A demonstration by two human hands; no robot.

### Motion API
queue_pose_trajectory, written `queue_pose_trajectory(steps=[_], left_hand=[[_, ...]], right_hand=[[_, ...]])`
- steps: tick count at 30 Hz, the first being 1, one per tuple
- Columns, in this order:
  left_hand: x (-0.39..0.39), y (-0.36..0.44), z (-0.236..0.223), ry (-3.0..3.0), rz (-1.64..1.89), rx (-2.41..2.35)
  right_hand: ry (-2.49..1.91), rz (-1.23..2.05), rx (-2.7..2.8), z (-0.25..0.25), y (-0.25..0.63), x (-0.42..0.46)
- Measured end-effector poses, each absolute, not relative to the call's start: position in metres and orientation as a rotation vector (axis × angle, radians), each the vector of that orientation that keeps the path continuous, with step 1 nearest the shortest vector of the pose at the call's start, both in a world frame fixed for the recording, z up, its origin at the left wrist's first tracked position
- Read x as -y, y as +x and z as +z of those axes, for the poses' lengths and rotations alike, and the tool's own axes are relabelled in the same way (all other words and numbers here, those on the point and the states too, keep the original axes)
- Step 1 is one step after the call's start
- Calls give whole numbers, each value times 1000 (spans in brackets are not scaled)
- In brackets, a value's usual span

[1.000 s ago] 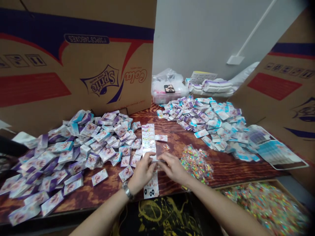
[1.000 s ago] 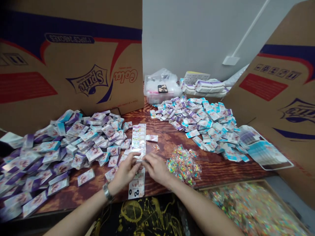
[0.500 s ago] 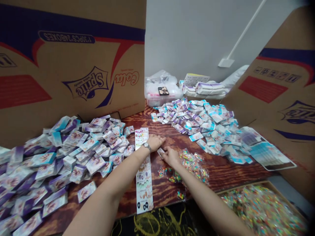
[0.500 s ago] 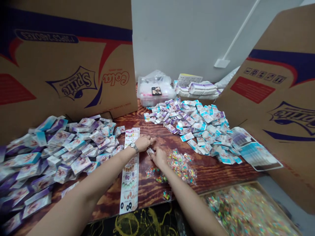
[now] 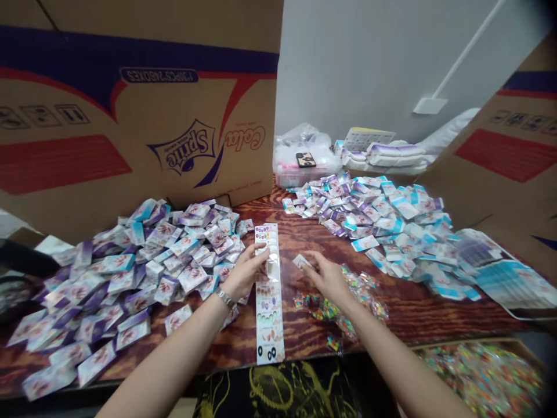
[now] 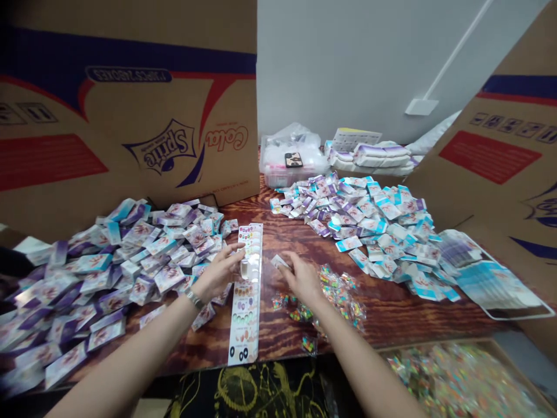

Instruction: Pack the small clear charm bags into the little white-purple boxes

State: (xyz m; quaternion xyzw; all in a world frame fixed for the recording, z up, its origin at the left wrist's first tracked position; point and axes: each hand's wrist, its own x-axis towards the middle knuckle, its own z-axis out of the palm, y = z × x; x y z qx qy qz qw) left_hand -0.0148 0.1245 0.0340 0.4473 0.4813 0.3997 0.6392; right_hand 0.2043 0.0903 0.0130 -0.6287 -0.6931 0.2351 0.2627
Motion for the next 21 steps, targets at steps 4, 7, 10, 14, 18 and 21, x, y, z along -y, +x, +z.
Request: queue_pose_trajectory(steps=[4, 7, 10, 14, 18, 21], left_hand=[[-97, -36, 28, 831, 972, -1085], [-81, -48, 26, 703, 997, -1079], [-68, -52, 24, 608, 1016, -1092], [-56, -49, 19, 553, 1049, -1104], [-50, -45, 16, 521, 1034, -1069], [-48, -44, 18, 501, 995, -1040]], right_hand=[[-1681, 699, 1915, 23, 210, -98], [-1750, 676, 1876, 19, 227, -108], [-1854, 699, 1828, 8, 241, -108], [-1997, 747, 1793, -15, 239, -90], [-2148, 705, 1818, -29, 228, -82], [-2211, 636, 1872, -29, 225, -90]])
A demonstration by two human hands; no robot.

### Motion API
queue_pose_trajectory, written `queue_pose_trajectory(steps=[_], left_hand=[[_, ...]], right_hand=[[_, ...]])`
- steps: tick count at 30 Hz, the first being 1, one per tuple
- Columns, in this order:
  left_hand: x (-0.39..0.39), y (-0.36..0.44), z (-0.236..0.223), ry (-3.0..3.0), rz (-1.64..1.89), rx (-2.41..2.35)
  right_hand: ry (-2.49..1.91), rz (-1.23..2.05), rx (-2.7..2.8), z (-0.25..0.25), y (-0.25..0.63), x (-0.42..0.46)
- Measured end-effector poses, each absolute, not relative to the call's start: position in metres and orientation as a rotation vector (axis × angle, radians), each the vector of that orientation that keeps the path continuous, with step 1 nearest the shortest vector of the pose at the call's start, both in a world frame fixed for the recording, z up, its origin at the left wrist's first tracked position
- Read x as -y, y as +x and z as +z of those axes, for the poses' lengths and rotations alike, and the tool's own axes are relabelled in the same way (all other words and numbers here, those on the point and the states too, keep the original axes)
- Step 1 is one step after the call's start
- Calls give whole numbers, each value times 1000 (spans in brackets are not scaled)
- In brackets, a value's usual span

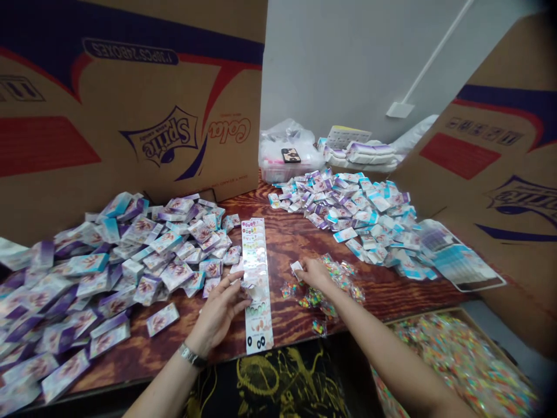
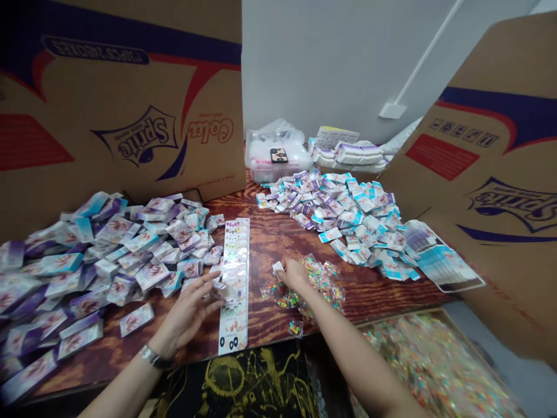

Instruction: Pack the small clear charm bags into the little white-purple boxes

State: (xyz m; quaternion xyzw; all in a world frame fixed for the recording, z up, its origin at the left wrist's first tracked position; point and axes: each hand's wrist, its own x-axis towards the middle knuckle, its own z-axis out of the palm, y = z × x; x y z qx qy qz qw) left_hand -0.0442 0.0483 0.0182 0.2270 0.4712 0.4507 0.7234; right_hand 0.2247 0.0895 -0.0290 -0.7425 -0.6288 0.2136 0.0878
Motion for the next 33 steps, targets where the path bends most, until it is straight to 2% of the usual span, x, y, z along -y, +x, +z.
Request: queue_pose_trajectory(steps=[8, 15, 24, 33], left_hand=[[-40, -54, 13, 526, 842, -1045], [-38, -53, -1, 549, 887, -1051], [-35, -54, 5, 551, 885, -1050], [-36, -57, 4, 532, 792, -1052]], right_hand=[[-2001, 556, 2082, 2, 205, -85], [-1370, 480, 2163, 58, 163, -64], [-747, -379, 2723, 48, 150, -53], [-456, -551, 2829, 67, 150, -57]])
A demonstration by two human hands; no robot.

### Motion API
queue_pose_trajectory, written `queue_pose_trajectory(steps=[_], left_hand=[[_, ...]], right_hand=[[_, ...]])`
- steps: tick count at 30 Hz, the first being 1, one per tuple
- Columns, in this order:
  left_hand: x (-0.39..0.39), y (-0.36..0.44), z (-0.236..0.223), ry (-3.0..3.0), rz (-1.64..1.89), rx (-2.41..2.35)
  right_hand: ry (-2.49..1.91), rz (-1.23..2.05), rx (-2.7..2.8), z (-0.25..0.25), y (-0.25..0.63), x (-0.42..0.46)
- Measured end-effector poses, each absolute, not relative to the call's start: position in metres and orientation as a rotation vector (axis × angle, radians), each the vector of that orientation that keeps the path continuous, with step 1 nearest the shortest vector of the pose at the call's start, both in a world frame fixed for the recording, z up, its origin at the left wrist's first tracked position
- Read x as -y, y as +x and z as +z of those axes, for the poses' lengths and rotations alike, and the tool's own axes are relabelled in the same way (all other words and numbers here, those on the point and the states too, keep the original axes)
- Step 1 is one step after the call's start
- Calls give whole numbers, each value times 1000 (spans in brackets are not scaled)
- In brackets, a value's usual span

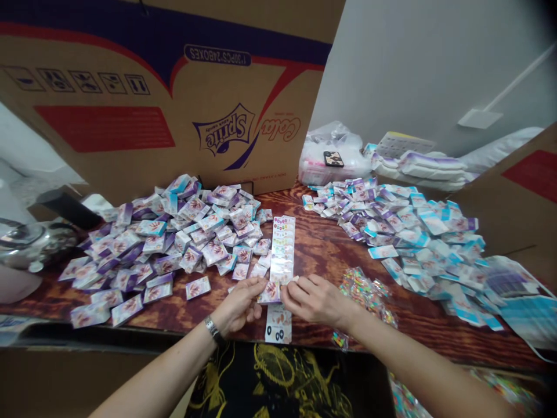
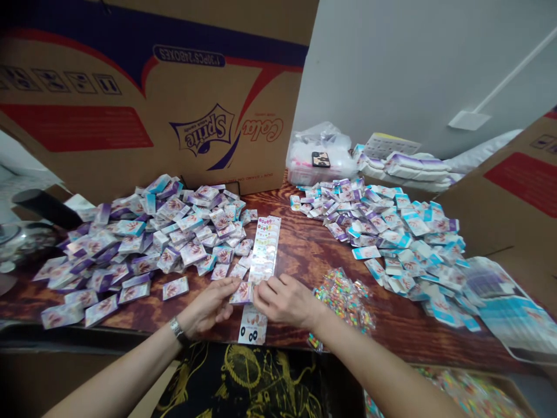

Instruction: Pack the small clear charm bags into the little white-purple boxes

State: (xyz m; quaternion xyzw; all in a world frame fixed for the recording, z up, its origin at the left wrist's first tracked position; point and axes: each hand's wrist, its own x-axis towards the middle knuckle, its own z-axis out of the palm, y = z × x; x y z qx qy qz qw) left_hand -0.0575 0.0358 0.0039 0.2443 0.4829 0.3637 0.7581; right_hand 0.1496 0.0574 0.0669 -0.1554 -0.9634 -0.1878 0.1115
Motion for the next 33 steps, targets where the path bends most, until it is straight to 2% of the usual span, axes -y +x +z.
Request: queue_pose_trajectory(steps=[4, 9, 12, 15, 21, 33], left_hand=[[-33, -52, 9, 558, 832, -1100], [-28, -42, 17, 623, 942, -1150], [-25, -41, 19, 699, 979, -1167], [-21, -44, 18, 956, 889, -1215], [-11, -50, 10, 1976, 884, -1450], [-13, -43, 1, 2224, 982, -1439]], right_hand=[[-505, -363, 2870, 66, 144, -55], [-883, 378, 2517, 64, 137, -52], [-1073, 640, 2167, 58, 134, -50], [-1223, 700, 1904, 45, 130, -48], [-1215, 749, 1704, 28, 121, -41], [-1171, 702, 1769, 34, 106, -30]])
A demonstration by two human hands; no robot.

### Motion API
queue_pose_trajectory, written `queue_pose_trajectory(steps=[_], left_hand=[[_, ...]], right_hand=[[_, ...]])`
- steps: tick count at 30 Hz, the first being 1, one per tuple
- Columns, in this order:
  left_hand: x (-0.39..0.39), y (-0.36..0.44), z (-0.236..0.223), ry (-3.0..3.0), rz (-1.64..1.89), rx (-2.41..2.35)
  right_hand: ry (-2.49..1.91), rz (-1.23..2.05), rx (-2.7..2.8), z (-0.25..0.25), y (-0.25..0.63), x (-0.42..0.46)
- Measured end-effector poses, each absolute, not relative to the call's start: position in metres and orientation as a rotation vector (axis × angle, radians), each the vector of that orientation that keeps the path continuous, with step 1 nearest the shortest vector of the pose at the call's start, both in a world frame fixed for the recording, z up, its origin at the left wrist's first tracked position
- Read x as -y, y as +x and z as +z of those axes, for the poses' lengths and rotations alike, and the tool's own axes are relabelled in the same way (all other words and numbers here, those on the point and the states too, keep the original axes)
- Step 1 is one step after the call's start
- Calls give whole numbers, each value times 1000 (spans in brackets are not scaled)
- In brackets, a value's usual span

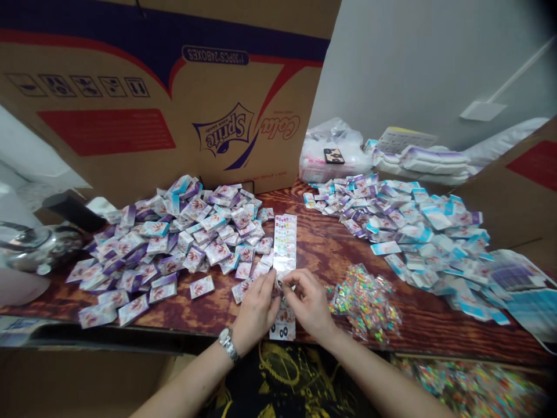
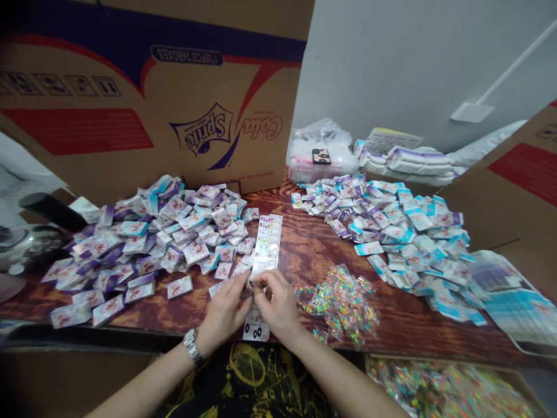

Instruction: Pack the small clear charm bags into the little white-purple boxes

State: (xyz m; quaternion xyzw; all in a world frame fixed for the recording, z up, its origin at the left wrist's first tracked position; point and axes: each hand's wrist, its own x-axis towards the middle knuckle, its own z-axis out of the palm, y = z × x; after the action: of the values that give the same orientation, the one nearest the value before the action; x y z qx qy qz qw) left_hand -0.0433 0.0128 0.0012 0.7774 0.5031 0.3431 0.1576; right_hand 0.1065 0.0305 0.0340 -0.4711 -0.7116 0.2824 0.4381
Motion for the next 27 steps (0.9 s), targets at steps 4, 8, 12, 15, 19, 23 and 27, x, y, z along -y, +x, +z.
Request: queue_pose_trajectory(steps=[4, 8, 12, 15, 19, 23, 27], left_hand=[[-14, -45, 2, 2206, 1018, -1436], [-15, -48, 4, 2184, 1032, -1448], [-14, -48, 11, 2147, 982, -1462], [-13, -46, 16, 2161, 977, -1395], [-11, -44, 18, 2185, 986, -1307], [-11, -46, 16, 2227, 987, -1309], [-12, -47, 15, 2308, 1007, -1318]], right_hand=[[-1074, 681, 1918, 37, 105, -26], [-1045, 409, 2108, 34, 111, -25], [-1016, 283, 2191, 37, 122, -32], [-1024, 515, 2181, 48, 127, -38], [-1031, 697, 2091, 54, 124, -42], [-1186, 811, 1873, 46, 117, -37], [-1174, 787, 1776, 43, 113, -27]])
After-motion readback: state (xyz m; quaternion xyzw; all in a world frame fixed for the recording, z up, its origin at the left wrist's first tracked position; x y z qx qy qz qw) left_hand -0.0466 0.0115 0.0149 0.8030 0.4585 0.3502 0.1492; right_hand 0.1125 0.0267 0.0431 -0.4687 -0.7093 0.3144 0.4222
